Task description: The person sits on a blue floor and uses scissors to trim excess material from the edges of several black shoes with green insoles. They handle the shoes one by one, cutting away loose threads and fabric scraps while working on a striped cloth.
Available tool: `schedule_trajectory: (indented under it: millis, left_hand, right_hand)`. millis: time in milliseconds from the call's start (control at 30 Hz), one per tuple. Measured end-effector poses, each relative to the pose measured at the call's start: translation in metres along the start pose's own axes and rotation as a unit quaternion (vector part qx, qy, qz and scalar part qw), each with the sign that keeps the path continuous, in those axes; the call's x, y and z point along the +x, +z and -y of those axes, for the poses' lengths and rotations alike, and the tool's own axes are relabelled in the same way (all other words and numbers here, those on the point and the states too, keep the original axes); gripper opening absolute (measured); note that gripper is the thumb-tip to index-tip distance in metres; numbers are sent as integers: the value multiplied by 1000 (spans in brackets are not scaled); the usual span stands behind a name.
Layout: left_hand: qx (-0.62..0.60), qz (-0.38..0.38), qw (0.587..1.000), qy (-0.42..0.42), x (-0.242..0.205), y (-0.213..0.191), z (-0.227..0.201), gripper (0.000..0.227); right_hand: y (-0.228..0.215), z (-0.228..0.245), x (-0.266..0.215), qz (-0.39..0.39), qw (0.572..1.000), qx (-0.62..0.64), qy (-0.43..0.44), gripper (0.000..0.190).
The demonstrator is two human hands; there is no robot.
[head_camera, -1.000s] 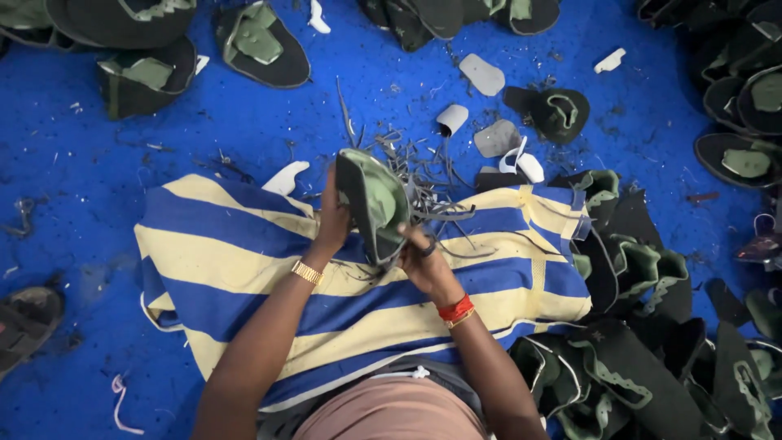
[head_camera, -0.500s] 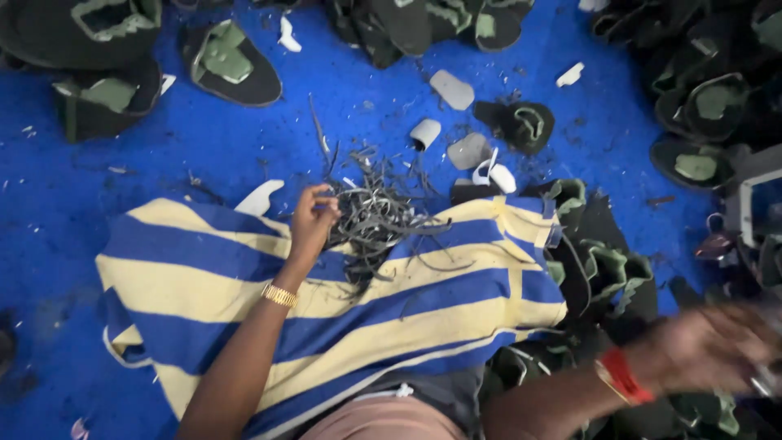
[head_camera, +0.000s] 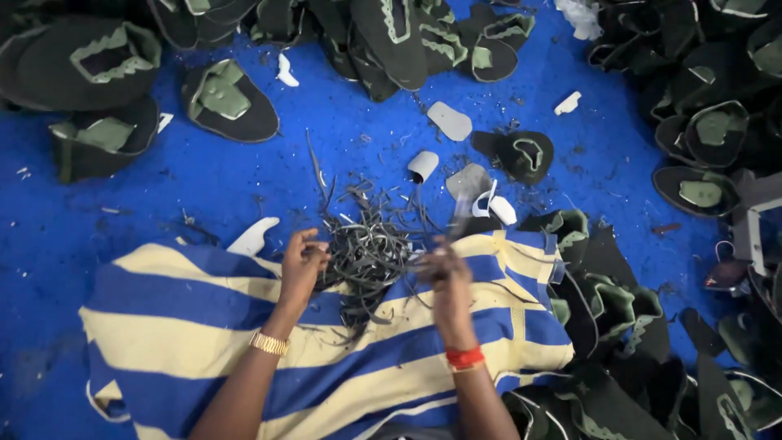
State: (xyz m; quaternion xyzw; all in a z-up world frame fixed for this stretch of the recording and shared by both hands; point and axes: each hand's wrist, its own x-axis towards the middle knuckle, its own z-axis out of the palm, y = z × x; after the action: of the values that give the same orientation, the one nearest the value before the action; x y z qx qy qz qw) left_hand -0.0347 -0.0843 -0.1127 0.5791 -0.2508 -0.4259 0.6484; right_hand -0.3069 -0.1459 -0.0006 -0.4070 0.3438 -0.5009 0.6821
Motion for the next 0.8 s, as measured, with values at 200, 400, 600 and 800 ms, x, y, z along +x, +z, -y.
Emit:
schedule_trajectory:
  millis: [200, 400, 600, 800]
  left_hand:
    - [-2, 10, 1000, -12, 7, 1, 5, 38]
    - [-23, 10, 999, -25, 24, 7, 17, 36]
    - [-45, -1, 999, -29, 30, 7, 25, 33]
    - [-8, -18, 999, -41, 23, 9, 7, 32]
  right_hand:
    - [13, -69, 97, 143, 968, 40, 202, 58]
    - [21, -105, 286, 245, 947, -11, 209, 66]
    - [87, -96, 382, 189, 956, -47, 218, 60]
    - [71, -149, 463, 81, 976, -127, 159, 35]
